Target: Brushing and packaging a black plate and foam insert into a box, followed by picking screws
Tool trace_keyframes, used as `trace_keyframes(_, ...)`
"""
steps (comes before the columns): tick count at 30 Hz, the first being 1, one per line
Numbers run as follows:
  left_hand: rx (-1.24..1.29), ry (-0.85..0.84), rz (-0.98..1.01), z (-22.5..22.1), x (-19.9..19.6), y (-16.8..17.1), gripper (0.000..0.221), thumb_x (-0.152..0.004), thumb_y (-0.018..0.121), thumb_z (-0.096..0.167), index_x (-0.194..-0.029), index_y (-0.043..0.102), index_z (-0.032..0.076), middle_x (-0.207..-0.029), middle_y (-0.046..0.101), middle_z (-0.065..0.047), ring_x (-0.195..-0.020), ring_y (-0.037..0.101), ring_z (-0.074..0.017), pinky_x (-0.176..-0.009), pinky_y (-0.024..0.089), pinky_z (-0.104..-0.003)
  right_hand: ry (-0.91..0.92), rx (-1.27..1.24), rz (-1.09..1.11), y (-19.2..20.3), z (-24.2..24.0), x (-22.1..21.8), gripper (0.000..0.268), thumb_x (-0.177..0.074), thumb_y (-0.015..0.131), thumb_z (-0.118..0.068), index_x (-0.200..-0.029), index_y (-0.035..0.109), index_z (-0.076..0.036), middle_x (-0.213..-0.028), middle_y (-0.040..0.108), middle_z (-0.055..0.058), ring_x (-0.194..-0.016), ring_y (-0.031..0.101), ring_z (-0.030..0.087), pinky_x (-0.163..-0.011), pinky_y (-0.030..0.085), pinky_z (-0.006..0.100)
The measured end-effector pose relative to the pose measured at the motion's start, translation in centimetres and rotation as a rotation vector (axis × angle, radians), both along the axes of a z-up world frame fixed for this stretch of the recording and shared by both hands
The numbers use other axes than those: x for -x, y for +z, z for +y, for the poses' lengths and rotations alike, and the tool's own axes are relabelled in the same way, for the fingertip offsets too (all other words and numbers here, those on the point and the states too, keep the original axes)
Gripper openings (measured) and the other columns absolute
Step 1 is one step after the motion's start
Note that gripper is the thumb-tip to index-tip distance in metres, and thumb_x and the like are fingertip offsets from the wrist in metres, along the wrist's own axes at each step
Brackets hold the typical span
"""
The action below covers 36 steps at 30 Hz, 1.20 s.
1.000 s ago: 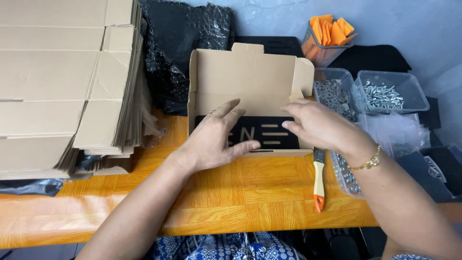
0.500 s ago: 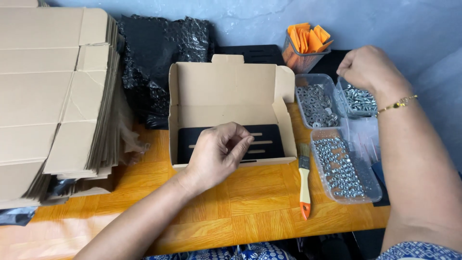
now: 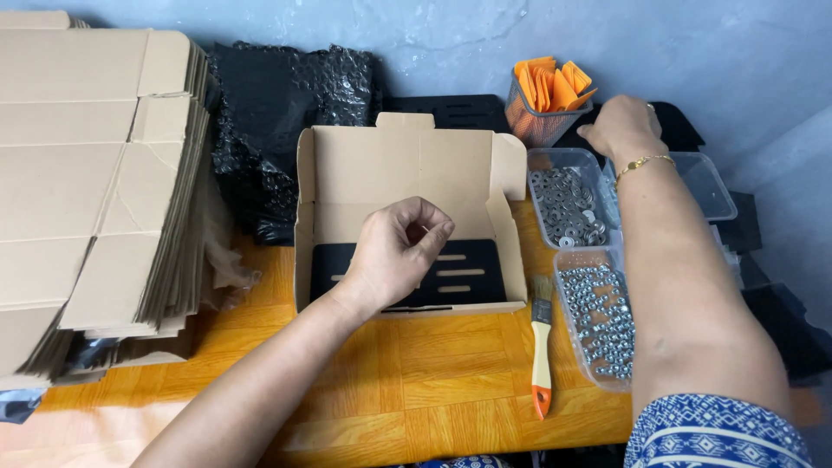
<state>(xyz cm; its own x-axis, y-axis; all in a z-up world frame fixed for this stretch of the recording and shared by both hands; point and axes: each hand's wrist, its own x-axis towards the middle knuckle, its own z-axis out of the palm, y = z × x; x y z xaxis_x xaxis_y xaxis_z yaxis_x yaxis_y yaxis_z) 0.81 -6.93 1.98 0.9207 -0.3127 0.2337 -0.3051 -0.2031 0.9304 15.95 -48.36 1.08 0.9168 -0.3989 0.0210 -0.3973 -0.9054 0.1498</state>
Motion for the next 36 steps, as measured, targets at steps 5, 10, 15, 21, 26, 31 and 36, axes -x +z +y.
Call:
trace_keyframes(5, 0.015, 0.002, 0.012, -1.2, -0.1, -0.7, 0.007, -0.088, 0.071, 0.013, -0.085, 0.076, 0.01, -0.067, 0.07, -0.009, -0.059, 0.066, -0.019, -0.053, 0.054, -0.03, -0.042, -0.097, -0.019, 1.1, 1.8, 0.7, 0.073, -0.086, 0.077, -0.053, -0.125, 0.073, 0.009, -0.129, 0.07, 0.027, -0.126, 0.062, 0.042, -0.101, 0.05, 0.052)
trace_keyframes(10, 0.032, -0.004, 0.031, -1.5, -0.2, -0.7, 0.007, -0.088, 0.071, 0.012, -0.085, 0.076, 0.008, -0.068, 0.071, -0.01, -0.059, 0.066, -0.0185, -0.054, 0.055, -0.029, -0.039, -0.162, -0.002, 3.3, 5.0, 2.4, 0.073, -0.089, 0.076, -0.05, -0.126, 0.071, 0.012, -0.131, 0.068, 0.029, -0.127, 0.061, 0.042, -0.101, 0.052, 0.051)
trace_keyframes(15, 0.022, 0.002, 0.019, -1.5, -0.5, -1.4, 0.006, -0.088, 0.072, 0.012, -0.085, 0.076, 0.009, -0.068, 0.071, -0.01, -0.06, 0.067, -0.0209, -0.053, 0.055, -0.031, -0.053, -0.281, -0.061, 2.8, 5.1, 2.0, 0.059, -0.089, 0.078, -0.036, -0.122, 0.071, 0.013, -0.123, 0.07, 0.031, -0.122, 0.063, 0.044, -0.095, 0.054, 0.054)
trace_keyframes(21, 0.03, -0.03, 0.027, -1.8, -0.6, -0.8, 0.006, -0.088, 0.071, 0.011, -0.085, 0.075, 0.008, -0.067, 0.07, -0.01, -0.059, 0.066, -0.0202, -0.052, 0.055, -0.031, 0.017, -0.292, -0.056, -0.7, -0.4, -1.6, 0.043, -0.091, 0.074, -0.037, -0.108, 0.08, 0.002, -0.116, 0.074, 0.029, -0.118, 0.065, 0.045, -0.091, 0.056, 0.057)
trace_keyframes(26, 0.022, -0.052, 0.04, -2.1, -0.3, -0.9, 0.005, -0.087, 0.071, 0.01, -0.085, 0.075, 0.008, -0.068, 0.07, -0.01, -0.059, 0.067, -0.0191, -0.052, 0.055, -0.03, 0.018, -0.314, -0.043, -1.1, -1.3, -1.6, 0.046, -0.09, 0.075, -0.046, -0.109, 0.081, -0.005, -0.116, 0.075, 0.025, -0.118, 0.066, 0.042, -0.093, 0.055, 0.054)
trace_keyframes(31, 0.035, -0.059, 0.062, -2.3, 0.0, -1.0, 0.005, -0.087, 0.071, 0.008, -0.084, 0.075, 0.007, -0.067, 0.07, -0.01, -0.06, 0.066, -0.0182, -0.052, 0.055, -0.029, 0.039, -0.272, -0.015, -0.6, -0.1, -1.1, 0.051, -0.084, 0.08, -0.047, -0.111, 0.081, -0.004, -0.115, 0.076, 0.026, -0.116, 0.067, 0.044, -0.092, 0.056, 0.054)
trace_keyframes(36, 0.031, -0.074, 0.064, -2.0, -0.2, -1.1, 0.006, -0.088, 0.071, 0.007, -0.086, 0.075, 0.005, -0.068, 0.07, -0.011, -0.06, 0.066, -0.0185, -0.052, 0.055, -0.029, 0.011, -0.287, -0.039, -0.8, -0.6, -1.2, 0.046, -0.079, 0.084, -0.047, -0.11, 0.081, -0.013, -0.116, 0.076, 0.02, -0.117, 0.067, 0.04, -0.093, 0.055, 0.05)
